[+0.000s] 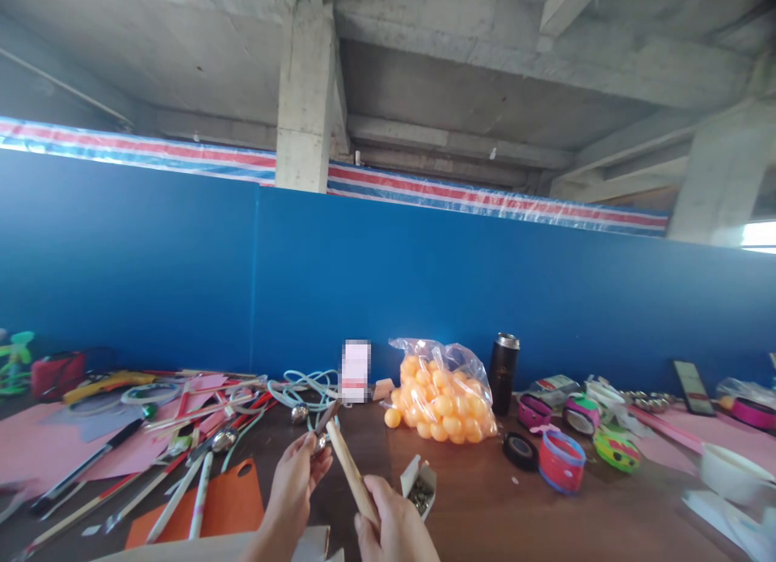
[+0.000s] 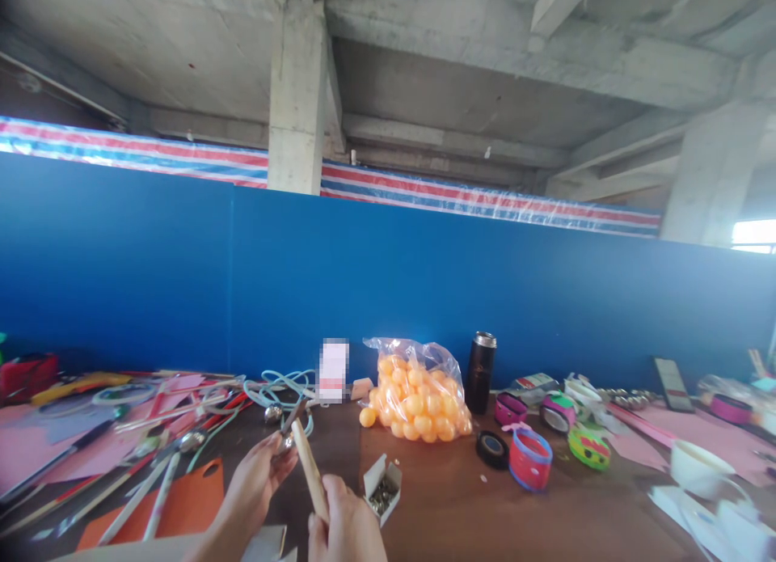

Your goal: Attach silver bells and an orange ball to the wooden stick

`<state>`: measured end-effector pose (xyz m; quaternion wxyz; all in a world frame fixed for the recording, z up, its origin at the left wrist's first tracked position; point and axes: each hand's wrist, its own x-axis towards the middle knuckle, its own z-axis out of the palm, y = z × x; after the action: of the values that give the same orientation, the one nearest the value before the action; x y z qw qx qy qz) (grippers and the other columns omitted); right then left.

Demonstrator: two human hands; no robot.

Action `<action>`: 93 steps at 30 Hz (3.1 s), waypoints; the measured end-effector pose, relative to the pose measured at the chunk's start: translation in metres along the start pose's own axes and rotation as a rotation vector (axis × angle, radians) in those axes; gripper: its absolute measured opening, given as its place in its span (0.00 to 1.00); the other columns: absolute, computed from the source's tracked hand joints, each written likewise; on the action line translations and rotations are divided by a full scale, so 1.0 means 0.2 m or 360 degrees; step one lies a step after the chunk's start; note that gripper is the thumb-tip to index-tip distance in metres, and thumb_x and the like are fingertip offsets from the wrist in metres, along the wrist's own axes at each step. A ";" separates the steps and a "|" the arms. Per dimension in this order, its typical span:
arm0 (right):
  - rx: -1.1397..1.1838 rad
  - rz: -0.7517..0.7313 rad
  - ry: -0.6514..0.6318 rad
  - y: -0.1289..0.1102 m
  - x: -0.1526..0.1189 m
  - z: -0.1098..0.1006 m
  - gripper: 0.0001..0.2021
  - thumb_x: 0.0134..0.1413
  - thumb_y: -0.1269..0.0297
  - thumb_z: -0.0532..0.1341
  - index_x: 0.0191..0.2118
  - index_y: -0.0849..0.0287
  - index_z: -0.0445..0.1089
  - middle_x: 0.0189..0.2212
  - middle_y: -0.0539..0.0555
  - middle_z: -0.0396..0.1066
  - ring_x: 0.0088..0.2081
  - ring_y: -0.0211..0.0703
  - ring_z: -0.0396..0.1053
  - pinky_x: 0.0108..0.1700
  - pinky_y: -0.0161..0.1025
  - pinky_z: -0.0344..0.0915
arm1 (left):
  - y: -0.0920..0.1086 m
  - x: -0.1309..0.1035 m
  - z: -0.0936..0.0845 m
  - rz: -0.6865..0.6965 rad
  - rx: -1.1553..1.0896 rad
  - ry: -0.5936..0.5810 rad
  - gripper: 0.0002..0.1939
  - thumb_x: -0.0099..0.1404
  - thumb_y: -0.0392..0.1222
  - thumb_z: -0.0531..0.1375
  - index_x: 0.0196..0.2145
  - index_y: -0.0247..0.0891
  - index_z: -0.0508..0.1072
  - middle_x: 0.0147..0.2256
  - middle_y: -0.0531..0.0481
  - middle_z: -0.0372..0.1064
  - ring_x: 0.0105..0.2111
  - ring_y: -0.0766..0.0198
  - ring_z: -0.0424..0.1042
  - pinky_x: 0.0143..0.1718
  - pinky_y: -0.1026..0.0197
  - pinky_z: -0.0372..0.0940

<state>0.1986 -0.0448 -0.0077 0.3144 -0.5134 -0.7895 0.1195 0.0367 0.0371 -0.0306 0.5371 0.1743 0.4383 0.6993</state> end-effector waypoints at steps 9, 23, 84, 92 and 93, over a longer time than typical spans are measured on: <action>-0.0020 -0.0016 0.0020 0.02 -0.01 0.02 0.21 0.42 0.76 0.54 0.47 0.61 0.62 0.35 0.56 0.73 0.36 0.46 0.72 0.38 0.34 0.65 | -0.01 0.01 0.00 -0.0013 0.0027 -0.0008 0.02 0.60 0.33 0.55 0.33 0.33 0.66 0.24 0.49 0.69 0.22 0.68 0.72 0.27 0.63 0.69; -0.0026 0.0038 -0.0033 -0.01 0.01 0.00 0.20 0.42 0.77 0.54 0.46 0.62 0.63 0.35 0.56 0.73 0.36 0.46 0.72 0.39 0.34 0.64 | 0.03 -0.03 0.02 -0.0038 0.0020 0.0018 0.02 0.60 0.32 0.55 0.33 0.33 0.66 0.23 0.49 0.68 0.21 0.68 0.71 0.26 0.63 0.69; -0.0036 -0.0012 -0.0019 0.01 0.00 0.00 0.22 0.42 0.76 0.54 0.48 0.62 0.62 0.36 0.57 0.73 0.37 0.46 0.71 0.39 0.34 0.64 | 0.01 -0.02 0.02 -0.0019 0.0053 -0.0036 0.04 0.60 0.33 0.56 0.34 0.33 0.65 0.24 0.49 0.69 0.21 0.67 0.72 0.25 0.63 0.68; -0.0021 -0.0042 -0.0029 0.01 0.01 0.00 0.22 0.42 0.76 0.54 0.47 0.63 0.62 0.36 0.57 0.72 0.36 0.47 0.71 0.39 0.35 0.65 | 0.01 -0.03 0.02 -0.0020 0.0043 -0.0022 0.04 0.59 0.33 0.56 0.34 0.33 0.66 0.23 0.49 0.69 0.21 0.67 0.72 0.25 0.63 0.68; -0.0028 -0.0036 -0.0028 0.01 0.01 0.00 0.21 0.42 0.76 0.54 0.47 0.63 0.62 0.35 0.57 0.72 0.35 0.47 0.72 0.38 0.35 0.65 | 0.01 -0.03 0.02 -0.0018 0.0044 -0.0022 0.04 0.60 0.33 0.56 0.35 0.33 0.66 0.23 0.49 0.69 0.21 0.67 0.72 0.25 0.63 0.68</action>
<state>0.1996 -0.0420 -0.0088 0.3044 -0.5060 -0.7990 0.1134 0.0403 0.0340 -0.0247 0.5416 0.1841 0.4451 0.6889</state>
